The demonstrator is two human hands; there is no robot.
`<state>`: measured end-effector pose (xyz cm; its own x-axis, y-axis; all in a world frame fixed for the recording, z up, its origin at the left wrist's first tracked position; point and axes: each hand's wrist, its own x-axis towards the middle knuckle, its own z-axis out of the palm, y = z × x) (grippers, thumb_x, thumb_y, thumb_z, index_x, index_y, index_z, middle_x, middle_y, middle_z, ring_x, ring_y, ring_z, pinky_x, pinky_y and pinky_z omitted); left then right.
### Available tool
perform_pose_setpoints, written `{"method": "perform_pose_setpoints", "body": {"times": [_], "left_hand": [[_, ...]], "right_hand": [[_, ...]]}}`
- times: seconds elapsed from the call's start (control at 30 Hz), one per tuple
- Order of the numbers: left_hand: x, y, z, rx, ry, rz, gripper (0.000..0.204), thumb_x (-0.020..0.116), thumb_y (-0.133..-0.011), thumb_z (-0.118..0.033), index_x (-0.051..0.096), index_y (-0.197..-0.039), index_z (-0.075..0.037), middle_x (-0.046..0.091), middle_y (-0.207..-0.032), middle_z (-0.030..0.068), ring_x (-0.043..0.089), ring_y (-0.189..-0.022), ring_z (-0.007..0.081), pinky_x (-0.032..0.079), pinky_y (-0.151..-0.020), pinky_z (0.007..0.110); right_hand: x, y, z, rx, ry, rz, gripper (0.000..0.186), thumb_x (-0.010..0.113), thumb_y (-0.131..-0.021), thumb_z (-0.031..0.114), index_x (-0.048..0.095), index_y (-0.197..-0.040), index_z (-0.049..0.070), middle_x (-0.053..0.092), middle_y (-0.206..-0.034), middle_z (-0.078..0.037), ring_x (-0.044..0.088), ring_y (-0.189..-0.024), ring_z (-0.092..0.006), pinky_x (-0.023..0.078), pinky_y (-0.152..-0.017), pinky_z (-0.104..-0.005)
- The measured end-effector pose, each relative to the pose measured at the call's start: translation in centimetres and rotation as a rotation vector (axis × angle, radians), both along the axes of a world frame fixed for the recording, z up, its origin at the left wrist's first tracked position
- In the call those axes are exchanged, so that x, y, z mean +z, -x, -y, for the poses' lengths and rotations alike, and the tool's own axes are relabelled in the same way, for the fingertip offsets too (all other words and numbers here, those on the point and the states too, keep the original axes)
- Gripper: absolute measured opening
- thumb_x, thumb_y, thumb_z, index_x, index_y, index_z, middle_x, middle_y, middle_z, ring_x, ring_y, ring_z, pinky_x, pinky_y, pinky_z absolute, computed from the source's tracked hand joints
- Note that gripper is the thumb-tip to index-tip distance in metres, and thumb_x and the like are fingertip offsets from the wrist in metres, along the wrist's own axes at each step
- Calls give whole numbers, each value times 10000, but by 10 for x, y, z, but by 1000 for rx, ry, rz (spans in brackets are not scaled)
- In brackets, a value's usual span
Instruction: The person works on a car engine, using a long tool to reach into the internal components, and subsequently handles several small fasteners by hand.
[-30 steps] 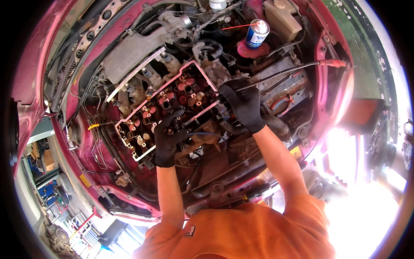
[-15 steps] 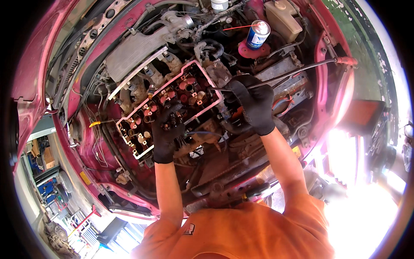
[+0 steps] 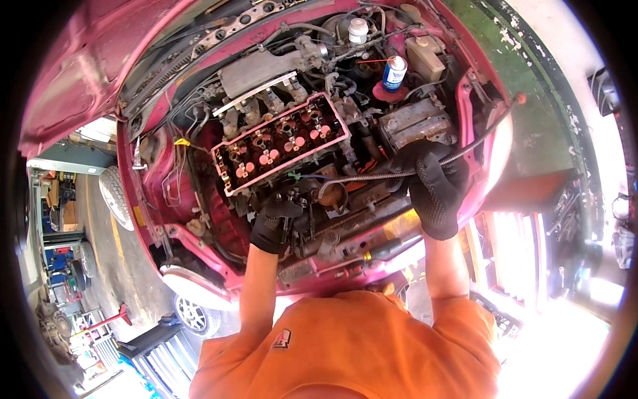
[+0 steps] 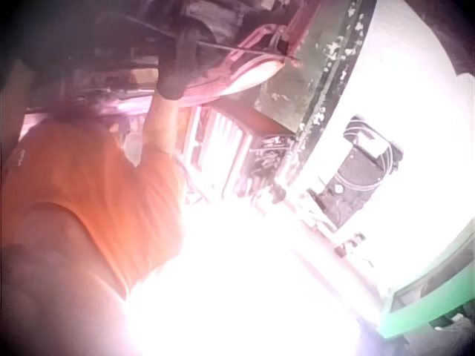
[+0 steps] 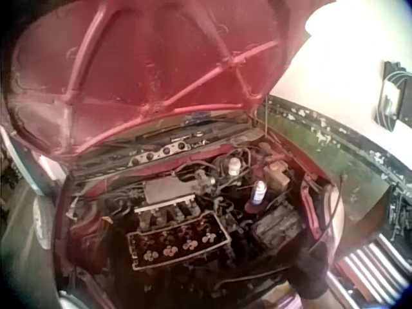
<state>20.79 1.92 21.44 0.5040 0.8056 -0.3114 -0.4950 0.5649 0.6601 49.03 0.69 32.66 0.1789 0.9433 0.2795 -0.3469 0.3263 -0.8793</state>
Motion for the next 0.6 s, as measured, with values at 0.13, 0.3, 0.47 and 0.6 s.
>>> {"method": "perform_pose_setpoints", "body": {"times": [0.13, 0.3, 0.47, 0.6], "left_hand": [[6, -7, 62, -47, 45, 273, 676, 713, -648, -71, 541, -1296, 17, 631, -814, 63, 536, -533, 149, 415, -467, 266], [-3, -14, 120, -5, -15, 410, 504, 690, -634, -41, 589, -1127, -10, 637, -884, 99, 539, -536, 180, 425, -467, 298], [-22, -29, 164, -61, -105, 448, 396, 687, -636, -31, 595, -1021, -12, 628, -877, 170, 525, -498, 179, 394, -427, 280], [2, -44, 192, -50, -27, 468, 365, 702, -666, -31, 596, -1013, 12, 607, -791, 143, 500, -462, 163, 367, -407, 260]], "right_hand": [[10, 9, 48, 11, 14, -13, 284, 540, -970, 218, 568, -820, -21, 591, -743, -168, 564, -504, -209, 450, -450, -274], [11, -1, 108, 48, 9, -24, 358, 568, -968, 282, 600, -873, -61, 632, -809, -161, 623, -562, -206, 479, -448, -258], [-3, -7, 162, -82, 49, -159, 353, 557, -972, 288, 603, -883, -50, 630, -778, -147, 612, -562, -199, 459, -453, -260], [-20, -24, 198, -185, 55, -198, 329, 543, -974, 266, 598, -875, -43, 626, -774, -153, 593, -563, -206, 437, -465, -275]]}}
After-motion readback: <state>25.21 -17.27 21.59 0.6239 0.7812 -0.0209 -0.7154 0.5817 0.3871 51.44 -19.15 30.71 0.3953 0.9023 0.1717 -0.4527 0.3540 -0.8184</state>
